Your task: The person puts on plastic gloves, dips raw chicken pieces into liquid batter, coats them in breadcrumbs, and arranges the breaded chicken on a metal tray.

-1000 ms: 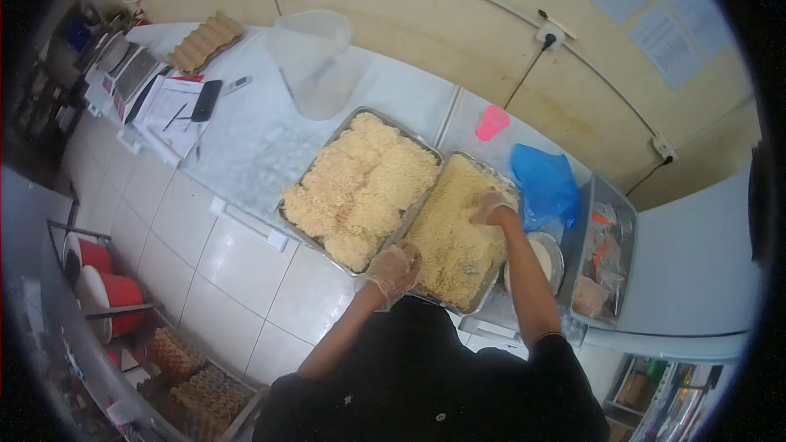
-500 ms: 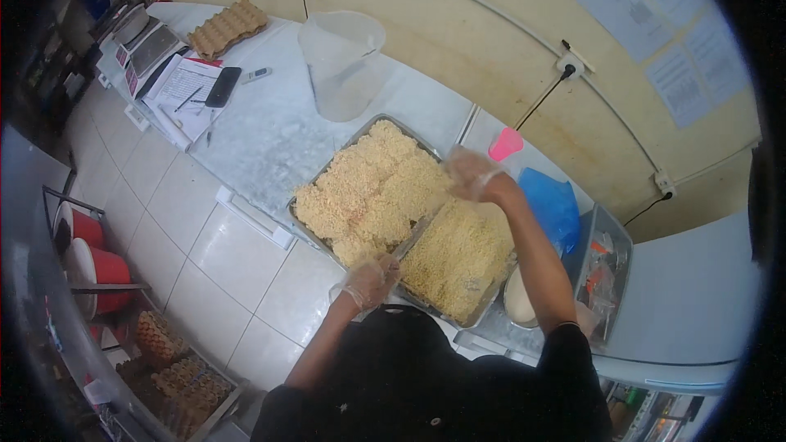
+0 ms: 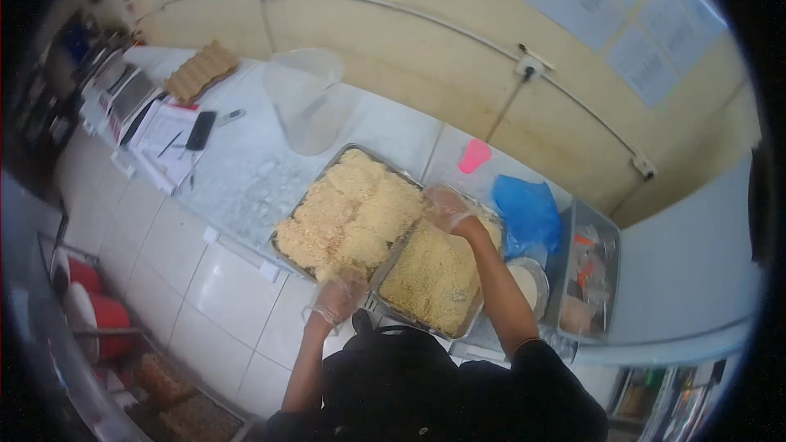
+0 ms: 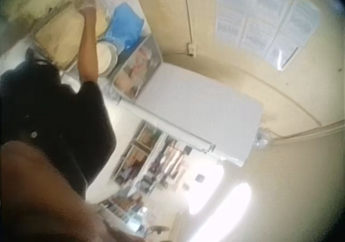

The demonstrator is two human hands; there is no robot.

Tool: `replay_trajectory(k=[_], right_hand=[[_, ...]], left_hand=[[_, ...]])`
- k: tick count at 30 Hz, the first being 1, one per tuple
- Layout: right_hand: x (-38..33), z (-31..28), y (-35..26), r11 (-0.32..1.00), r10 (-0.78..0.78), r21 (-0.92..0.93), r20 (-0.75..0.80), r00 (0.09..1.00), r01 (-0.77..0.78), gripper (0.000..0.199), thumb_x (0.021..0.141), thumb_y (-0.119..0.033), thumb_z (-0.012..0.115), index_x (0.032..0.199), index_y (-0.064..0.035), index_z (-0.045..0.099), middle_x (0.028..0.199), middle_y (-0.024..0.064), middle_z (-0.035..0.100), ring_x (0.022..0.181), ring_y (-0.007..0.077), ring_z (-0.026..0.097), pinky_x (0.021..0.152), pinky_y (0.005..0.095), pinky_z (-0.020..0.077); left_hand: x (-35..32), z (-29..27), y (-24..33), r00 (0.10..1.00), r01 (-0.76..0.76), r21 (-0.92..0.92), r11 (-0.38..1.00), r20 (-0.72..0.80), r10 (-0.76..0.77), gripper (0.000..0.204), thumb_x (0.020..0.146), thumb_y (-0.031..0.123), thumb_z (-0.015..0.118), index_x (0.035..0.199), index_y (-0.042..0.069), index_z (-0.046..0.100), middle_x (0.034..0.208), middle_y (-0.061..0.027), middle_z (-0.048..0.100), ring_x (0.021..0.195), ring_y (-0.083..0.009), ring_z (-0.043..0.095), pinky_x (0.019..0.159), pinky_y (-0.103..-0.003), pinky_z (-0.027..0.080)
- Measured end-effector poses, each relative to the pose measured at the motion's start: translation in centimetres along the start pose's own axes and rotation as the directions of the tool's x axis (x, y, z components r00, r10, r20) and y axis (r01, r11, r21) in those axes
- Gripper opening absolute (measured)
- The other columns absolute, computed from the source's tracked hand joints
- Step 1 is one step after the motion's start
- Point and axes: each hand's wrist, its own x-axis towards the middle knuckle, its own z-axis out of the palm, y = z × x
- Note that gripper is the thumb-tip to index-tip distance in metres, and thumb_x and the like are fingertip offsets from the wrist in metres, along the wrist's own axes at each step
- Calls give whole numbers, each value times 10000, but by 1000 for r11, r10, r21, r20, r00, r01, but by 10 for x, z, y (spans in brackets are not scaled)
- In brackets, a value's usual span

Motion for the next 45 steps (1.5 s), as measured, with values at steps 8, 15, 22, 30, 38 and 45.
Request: replay_trajectory(k=[8,15,22,30,38,45], right_hand=[[-224,-70,103,897,400,312,-272,875,-313,301,805,-147,726,1058,-16,628,1005,151,643,914,281,637,827,381,511],[-470,-119,157,717,697,379,-361,620,-585,239,827,-154,694,1010,-6,655,1012,161,660,979,249,623,890,374,483],[-569,-77,241,743,660,464,-386,644,-482,224,797,-174,696,944,-6,680,907,135,693,901,324,644,838,421,506],[-488,48,331,625,773,-136,241,586,-769,425,755,-372,679,1014,-35,709,1014,229,678,983,371,640,897,409,486],[-504,-39,284,807,586,43,71,807,-590,433,820,-243,674,1189,-22,625,1202,175,629,1110,308,597,978,411,449],[-519,-133,224,472,748,846,-235,620,-249,301,935,-291,639,1084,-29,626,991,34,629,911,171,587,848,307,469]], left_hand=[[176,-15,21,953,-156,314,937,-203,227,534,985,326,526,1401,10,418,1431,-226,441,1382,-350,357,1181,-421,234],[264,56,28,969,190,606,772,-244,-47,584,969,410,528,1364,-16,471,1248,-207,613,1132,-352,586,1023,-405,422],[259,2,-52,884,4,863,505,-239,402,459,1012,321,442,1338,9,521,1254,-207,610,1171,-337,565,1021,-378,423],[141,165,147,894,-243,263,934,-313,321,406,1003,153,466,1348,-62,470,1347,-197,543,1270,-295,502,1095,-356,339],[60,247,209,978,-204,-117,972,-73,197,484,1035,321,449,1357,-41,463,1376,-186,516,1330,-312,435,1135,-415,289],[51,262,260,938,-295,-285,912,96,333,453,1007,317,500,1338,9,501,1378,-172,515,1328,-316,435,1136,-420,293]])
